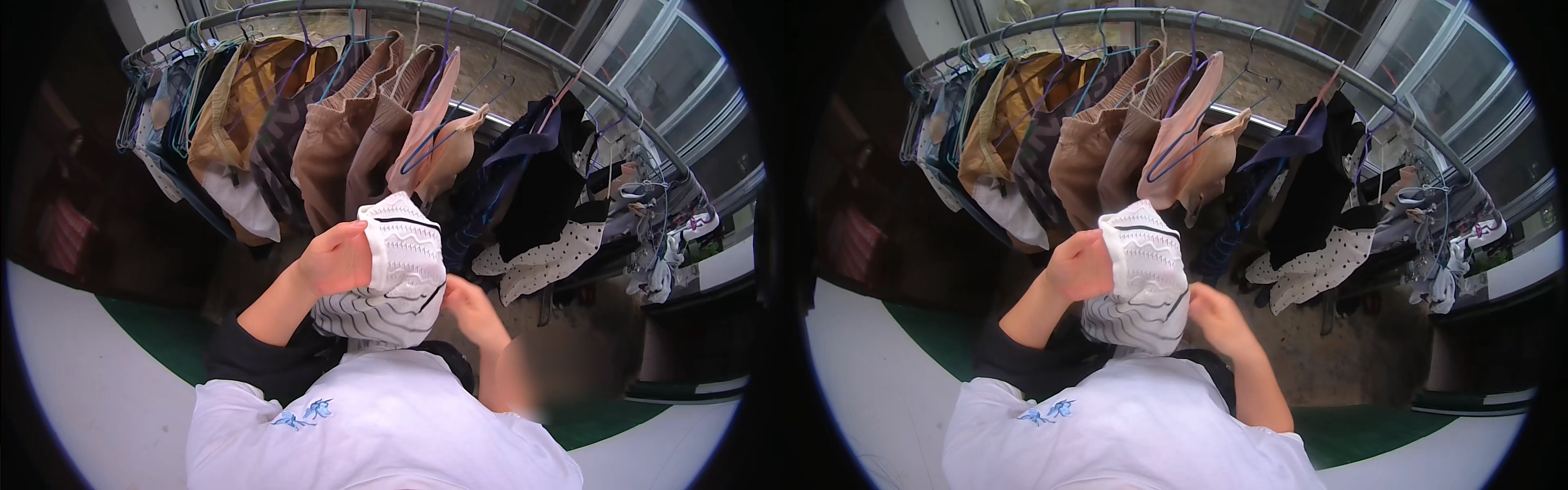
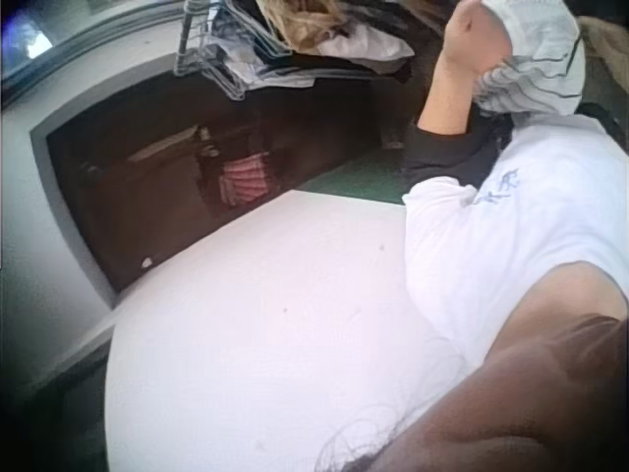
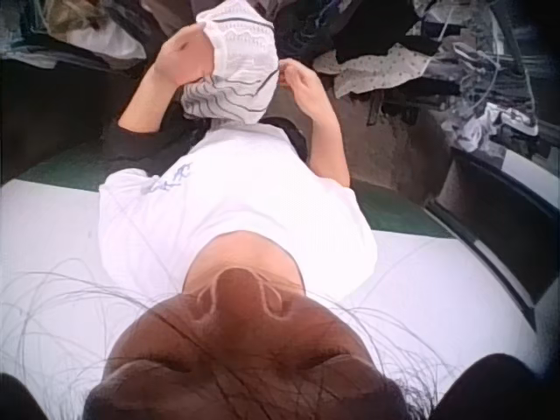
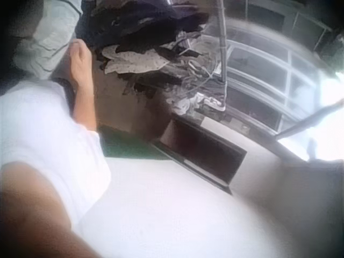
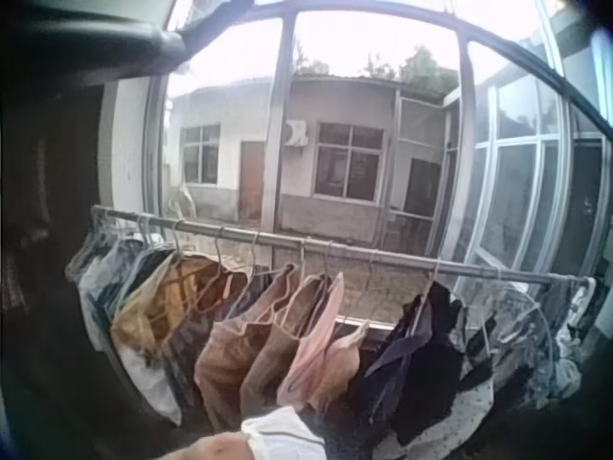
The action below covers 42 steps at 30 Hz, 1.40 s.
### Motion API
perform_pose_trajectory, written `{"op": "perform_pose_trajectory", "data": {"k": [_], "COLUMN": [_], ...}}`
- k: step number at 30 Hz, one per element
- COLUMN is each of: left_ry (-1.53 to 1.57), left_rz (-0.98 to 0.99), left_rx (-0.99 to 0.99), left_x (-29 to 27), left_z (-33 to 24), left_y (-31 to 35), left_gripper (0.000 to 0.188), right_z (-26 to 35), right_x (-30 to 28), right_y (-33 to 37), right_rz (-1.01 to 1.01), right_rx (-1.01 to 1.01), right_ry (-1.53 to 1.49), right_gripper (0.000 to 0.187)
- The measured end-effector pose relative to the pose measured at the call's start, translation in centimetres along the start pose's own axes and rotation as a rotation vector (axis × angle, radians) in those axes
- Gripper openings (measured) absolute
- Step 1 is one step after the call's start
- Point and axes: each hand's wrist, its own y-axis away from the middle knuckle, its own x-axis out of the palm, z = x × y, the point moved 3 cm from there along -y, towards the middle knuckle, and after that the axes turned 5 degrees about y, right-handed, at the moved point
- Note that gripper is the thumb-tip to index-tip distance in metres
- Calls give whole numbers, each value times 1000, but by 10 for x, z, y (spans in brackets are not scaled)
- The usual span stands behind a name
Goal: The person removes clothes from a top-loading washing machine, places them on hangers, and hangs them on a drying rack. They handle multiple garments including a purple top, a beige shirt, a striped shirt, and a black top, moving between the washing machine and the drying rack.
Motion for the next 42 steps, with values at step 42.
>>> {"op": "perform_pose_trajectory", "data": {"k": [42], "left_ry": [-2136], "left_rz": [-457], "left_rx": [422], "left_x": [74], "left_z": [-90], "left_y": [166], "left_gripper": [17], "right_z": [112], "right_x": [72], "right_y": [-77], "right_rz": [-323], "right_rx": [-664], "right_ry": [949], "right_gripper": [16]}}
